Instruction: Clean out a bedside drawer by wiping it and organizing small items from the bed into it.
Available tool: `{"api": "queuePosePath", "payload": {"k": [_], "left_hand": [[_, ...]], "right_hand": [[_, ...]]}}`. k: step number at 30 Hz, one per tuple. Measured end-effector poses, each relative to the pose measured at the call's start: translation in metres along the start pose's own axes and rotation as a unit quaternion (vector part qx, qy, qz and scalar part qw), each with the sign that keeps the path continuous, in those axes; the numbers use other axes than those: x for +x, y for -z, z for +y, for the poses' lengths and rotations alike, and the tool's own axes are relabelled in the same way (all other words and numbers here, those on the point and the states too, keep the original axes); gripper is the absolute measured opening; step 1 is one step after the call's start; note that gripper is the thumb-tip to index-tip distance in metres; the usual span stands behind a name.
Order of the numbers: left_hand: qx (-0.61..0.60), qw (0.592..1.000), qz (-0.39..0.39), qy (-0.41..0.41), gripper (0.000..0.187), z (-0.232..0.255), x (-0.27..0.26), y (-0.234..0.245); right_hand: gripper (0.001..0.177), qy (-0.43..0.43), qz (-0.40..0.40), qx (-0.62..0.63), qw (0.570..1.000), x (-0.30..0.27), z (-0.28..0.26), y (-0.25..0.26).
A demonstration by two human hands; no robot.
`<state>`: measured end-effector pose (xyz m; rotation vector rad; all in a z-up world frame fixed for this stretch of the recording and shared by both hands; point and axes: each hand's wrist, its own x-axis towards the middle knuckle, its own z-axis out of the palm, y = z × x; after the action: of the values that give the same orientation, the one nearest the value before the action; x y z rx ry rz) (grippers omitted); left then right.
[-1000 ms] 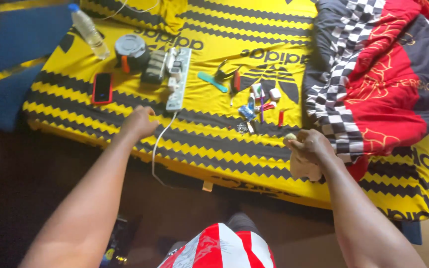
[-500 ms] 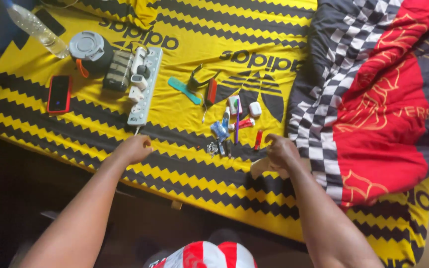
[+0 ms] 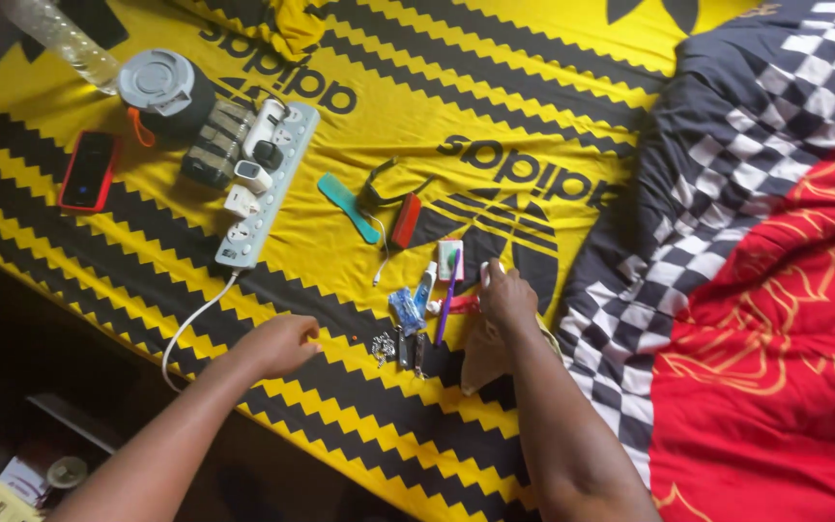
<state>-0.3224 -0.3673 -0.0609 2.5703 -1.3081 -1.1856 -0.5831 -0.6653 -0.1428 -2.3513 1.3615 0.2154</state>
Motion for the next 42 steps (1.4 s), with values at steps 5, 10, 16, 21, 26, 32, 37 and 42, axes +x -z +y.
{"api": "queuePosePath", "payload": {"k": [5,10,16,21,26,32,37,42], "left_hand": [[-0.025,1.0,0.0,-0.017,0.031,0.018,0.006,0.005],[-0.109,0.994,-0.011,-0.019,0.033,0.036,0.039,-0.014],[-0.48,0.869,-0.114,-0.031,0.044,0.128,0.059,-0.018],[-0.512,0.856,-0.072,-0.015,0.051,0.161,0.043,-0.02],[-0.38,0.925,0.01,0.032,0.042,0.116,0.034,-0.034],[-0.216,0.967,-0.003,0.134,0.025,0.081,0.04,-0.071],[-0.011,0.985,0.169,-0.024,0.026,0.058,0.064,-0.153],[0.016,0.977,0.208,-0.04,0.018,0.057,0.069,-0.185]], "right_hand": [[0.056,0.016,0.004,-0.001,1.0,-0.011,0.003,0.004],[0.063,-0.074,-0.079,0.122,0.987,-0.012,0.015,0.037],[0.061,0.008,-0.271,0.556,0.786,-0.052,-0.018,0.075],[0.046,-0.004,-0.279,0.602,0.748,-0.084,-0.046,0.063],[0.033,-0.103,-0.345,0.518,0.776,-0.115,-0.041,0.02],[0.021,-0.117,-0.322,0.376,0.861,-0.126,-0.015,-0.025],[0.024,-0.036,-0.197,0.259,0.945,-0.126,-0.007,-0.025],[0.04,-0.019,-0.144,0.175,0.974,-0.116,-0.043,-0.061]]}}
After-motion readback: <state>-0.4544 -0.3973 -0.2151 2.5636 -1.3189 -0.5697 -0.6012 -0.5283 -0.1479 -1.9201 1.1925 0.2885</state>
